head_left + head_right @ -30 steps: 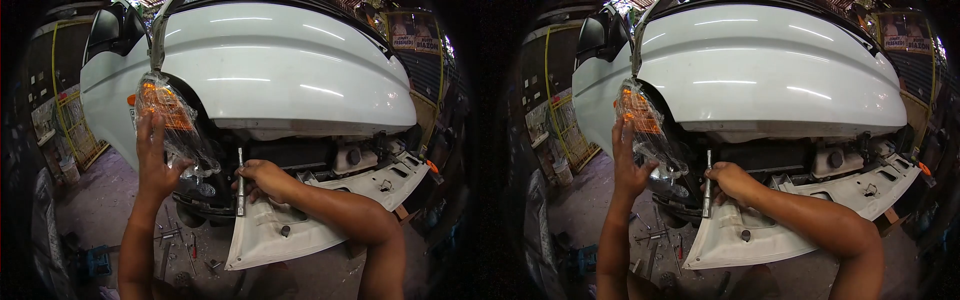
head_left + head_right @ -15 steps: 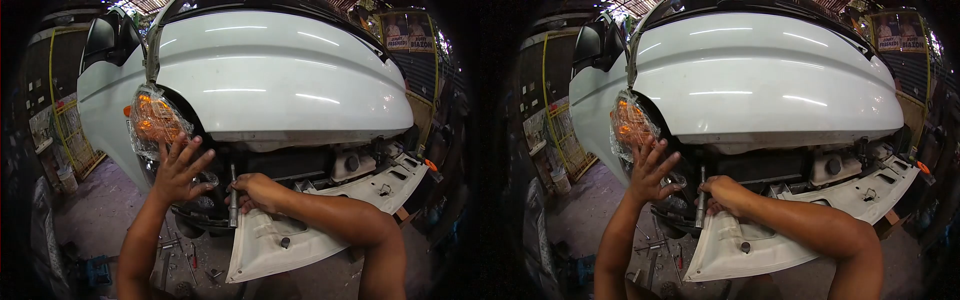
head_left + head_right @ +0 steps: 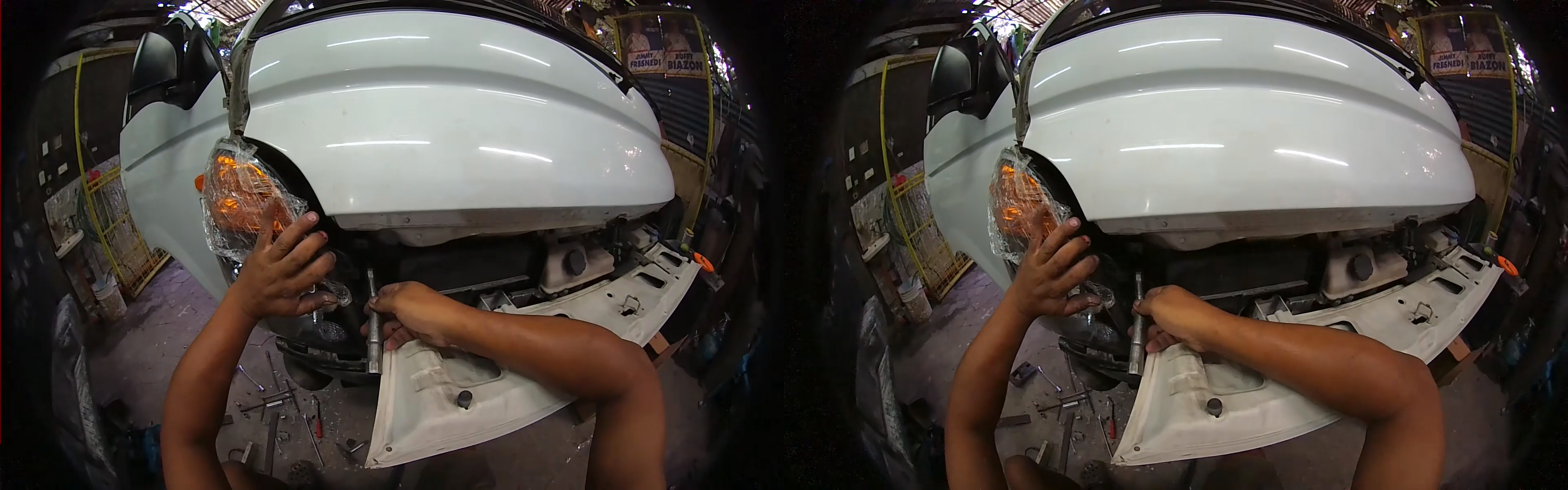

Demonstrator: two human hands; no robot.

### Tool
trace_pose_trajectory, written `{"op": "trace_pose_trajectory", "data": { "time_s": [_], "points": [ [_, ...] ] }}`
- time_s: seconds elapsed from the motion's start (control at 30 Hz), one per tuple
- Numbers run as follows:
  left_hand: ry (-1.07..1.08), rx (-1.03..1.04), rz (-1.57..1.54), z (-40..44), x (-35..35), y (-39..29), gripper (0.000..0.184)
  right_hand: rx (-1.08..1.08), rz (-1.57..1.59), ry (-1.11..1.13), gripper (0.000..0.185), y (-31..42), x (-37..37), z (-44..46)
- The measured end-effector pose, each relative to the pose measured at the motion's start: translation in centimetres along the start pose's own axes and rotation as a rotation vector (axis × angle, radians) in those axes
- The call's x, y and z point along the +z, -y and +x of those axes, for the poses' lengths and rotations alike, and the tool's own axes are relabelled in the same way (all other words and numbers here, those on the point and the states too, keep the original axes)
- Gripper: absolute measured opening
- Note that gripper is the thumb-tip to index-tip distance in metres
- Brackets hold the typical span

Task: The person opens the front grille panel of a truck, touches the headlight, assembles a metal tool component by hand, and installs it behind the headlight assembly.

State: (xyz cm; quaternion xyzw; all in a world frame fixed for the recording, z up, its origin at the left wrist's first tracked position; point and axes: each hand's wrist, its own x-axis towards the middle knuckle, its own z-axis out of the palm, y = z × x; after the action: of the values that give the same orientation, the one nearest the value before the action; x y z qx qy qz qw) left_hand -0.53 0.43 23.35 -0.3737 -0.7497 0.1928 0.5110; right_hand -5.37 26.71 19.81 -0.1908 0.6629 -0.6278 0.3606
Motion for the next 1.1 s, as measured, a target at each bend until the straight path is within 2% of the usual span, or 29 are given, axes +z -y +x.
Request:
{"op": "trace_pose_trajectory", "data": {
  "time_s": [0.63, 0.73, 0.93, 1.0, 1.03, 1.1],
  "points": [
    [0.009, 0.038, 0.015, 0.0, -0.2, 0.2, 0.054, -0.020, -0.010, 0.031, 0.027, -0.1, -0.2, 0.1],
    [0.011, 0.031, 0.003, -0.1, -0.2, 0.2, 0.053, -0.004, -0.037, 0.039, 0.032, -0.2, -0.6, 0.0],
    [0.019, 0.023, -0.002, 0.6, -0.7, -0.1, 0.049, -0.014, -0.010, 0.044, 0.032, -0.1, -0.9, -0.5],
    [-0.007, -0.047, -0.001, 1.9, -1.6, -1.0, 0.038, -0.026, 0.001, 0.048, 0.031, -0.1, -0.9, -0.6],
    [-0.005, -0.047, -0.001, 2.6, -1.9, -1.3, 0.038, -0.026, 0.002, 0.051, 0.031, -0.1, -1.0, -0.5],
    [0.071, -0.029, -0.101, 4.3, -2.4, -1.7, 0.031, -0.018, -0.006, 0.046, 0.030, -0.1, -1.1, -0.4]
  ]
}}
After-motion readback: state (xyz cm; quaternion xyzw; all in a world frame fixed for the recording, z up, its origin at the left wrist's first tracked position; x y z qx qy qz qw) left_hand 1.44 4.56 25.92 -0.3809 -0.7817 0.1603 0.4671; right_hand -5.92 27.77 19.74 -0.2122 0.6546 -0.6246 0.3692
